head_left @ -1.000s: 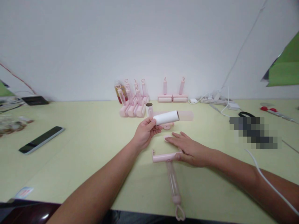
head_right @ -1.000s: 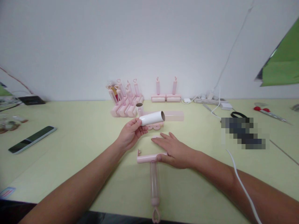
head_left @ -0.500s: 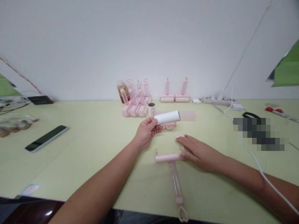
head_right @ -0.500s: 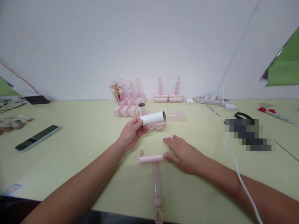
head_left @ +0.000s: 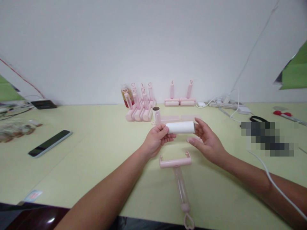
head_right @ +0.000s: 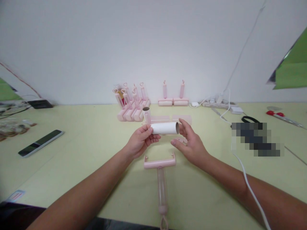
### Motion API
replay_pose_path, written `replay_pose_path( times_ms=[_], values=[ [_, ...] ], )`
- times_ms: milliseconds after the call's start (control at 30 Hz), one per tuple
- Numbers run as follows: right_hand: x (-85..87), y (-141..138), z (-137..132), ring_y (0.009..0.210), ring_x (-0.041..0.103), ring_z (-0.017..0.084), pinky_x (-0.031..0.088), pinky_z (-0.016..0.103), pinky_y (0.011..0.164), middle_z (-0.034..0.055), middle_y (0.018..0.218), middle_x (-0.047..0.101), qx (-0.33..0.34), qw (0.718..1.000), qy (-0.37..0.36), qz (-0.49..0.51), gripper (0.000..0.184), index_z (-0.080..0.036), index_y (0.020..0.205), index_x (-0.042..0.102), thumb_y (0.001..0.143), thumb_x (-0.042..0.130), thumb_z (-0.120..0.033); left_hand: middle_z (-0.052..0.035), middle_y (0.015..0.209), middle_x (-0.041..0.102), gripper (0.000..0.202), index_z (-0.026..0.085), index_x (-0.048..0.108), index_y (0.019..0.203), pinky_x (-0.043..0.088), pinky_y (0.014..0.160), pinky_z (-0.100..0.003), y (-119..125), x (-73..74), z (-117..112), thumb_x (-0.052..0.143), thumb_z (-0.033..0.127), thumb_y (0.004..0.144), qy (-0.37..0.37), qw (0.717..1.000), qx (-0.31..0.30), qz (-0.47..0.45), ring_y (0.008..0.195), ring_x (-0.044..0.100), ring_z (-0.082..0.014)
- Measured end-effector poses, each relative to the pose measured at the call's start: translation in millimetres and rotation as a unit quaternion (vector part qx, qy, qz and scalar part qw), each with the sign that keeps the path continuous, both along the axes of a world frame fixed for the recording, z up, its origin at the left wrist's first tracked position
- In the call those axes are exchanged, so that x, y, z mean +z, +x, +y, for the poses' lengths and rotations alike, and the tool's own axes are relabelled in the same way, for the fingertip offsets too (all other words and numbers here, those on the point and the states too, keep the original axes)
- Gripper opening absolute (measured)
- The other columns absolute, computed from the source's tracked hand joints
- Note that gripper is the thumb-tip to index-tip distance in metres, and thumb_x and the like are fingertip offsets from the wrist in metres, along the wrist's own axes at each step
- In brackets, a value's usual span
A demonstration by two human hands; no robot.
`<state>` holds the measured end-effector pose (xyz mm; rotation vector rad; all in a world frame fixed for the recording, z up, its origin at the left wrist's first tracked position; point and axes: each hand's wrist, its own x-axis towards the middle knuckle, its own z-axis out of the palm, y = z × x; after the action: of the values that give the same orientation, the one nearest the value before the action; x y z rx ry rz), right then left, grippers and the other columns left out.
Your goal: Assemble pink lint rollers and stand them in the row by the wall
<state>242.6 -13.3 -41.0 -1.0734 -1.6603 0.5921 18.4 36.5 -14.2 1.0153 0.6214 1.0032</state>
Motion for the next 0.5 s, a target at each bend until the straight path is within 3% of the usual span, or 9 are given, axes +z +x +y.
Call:
replay_pose_path(
  times_ms=[133,233,367,433,500],
  values=[
    [17.7,-12,1,0.115,0.059,0.024,0.053,0.039,0.092,0.013,0.129,0.058,0.032,0.991,0.017,0.128,0.062,-0.026,0.138,0.041,0.084,0.07,-0.038,-0.0044,0.086,0.066,0.04,0.013,0.058,0.098,0.053,0.07,-0.025,8,1.7,-9,0.079,0.037,0.074,0.0,0.999,-0.035,0.012,0.077,0.068,-0.0146],
    [41.4,5,21,0.097,0.064,0.021,0.053,0.036,0.083,0.0083,0.108,0.065,-0.004,0.986,0.066,0.152,0.063,-0.026,0.132,0.043,0.078,0.076,-0.033,-0.004,0.092,0.065,0.035,0.016,0.059,0.102,0.052,0.067,-0.023,10,2.6,-10,0.075,0.035,0.077,0.026,0.998,0.023,0.057,0.083,0.065,-0.0139],
    [60.2,63,73,0.059,0.053,0.015,0.045,0.029,0.056,-0.0014,0.073,0.057,-0.196,0.951,0.186,0.149,0.06,-0.022,0.125,0.048,0.074,0.078,-0.035,-0.0028,0.088,0.062,0.023,0.016,0.061,0.098,0.049,0.066,-0.023,7,2.2,-7,0.067,0.03,0.081,0.082,0.981,0.069,0.165,0.08,0.062,-0.0131],
    [56.9,93,95,0.057,0.05,0.015,0.041,0.028,0.054,-0.0005,0.071,0.057,-0.286,0.932,0.195,0.102,0.061,-0.018,0.123,0.05,0.072,0.078,-0.037,-0.0022,0.086,0.061,0.02,0.015,0.061,0.093,0.048,0.066,-0.024,5,0.5,-7,0.065,0.03,0.082,0.117,0.972,0.046,0.198,0.077,0.061,-0.0129],
    [46.9,115,108,0.061,0.053,0.016,0.043,0.03,0.058,0.0067,0.083,0.064,-0.356,0.916,0.181,0.038,0.06,-0.016,0.122,0.053,0.073,0.077,-0.041,-0.0013,0.081,0.059,0.018,0.014,0.06,0.09,0.046,0.067,-0.025,4,-1.3,-8,0.063,0.03,0.083,0.157,0.96,0.013,0.23,0.074,0.059,-0.0124]
  ],
)
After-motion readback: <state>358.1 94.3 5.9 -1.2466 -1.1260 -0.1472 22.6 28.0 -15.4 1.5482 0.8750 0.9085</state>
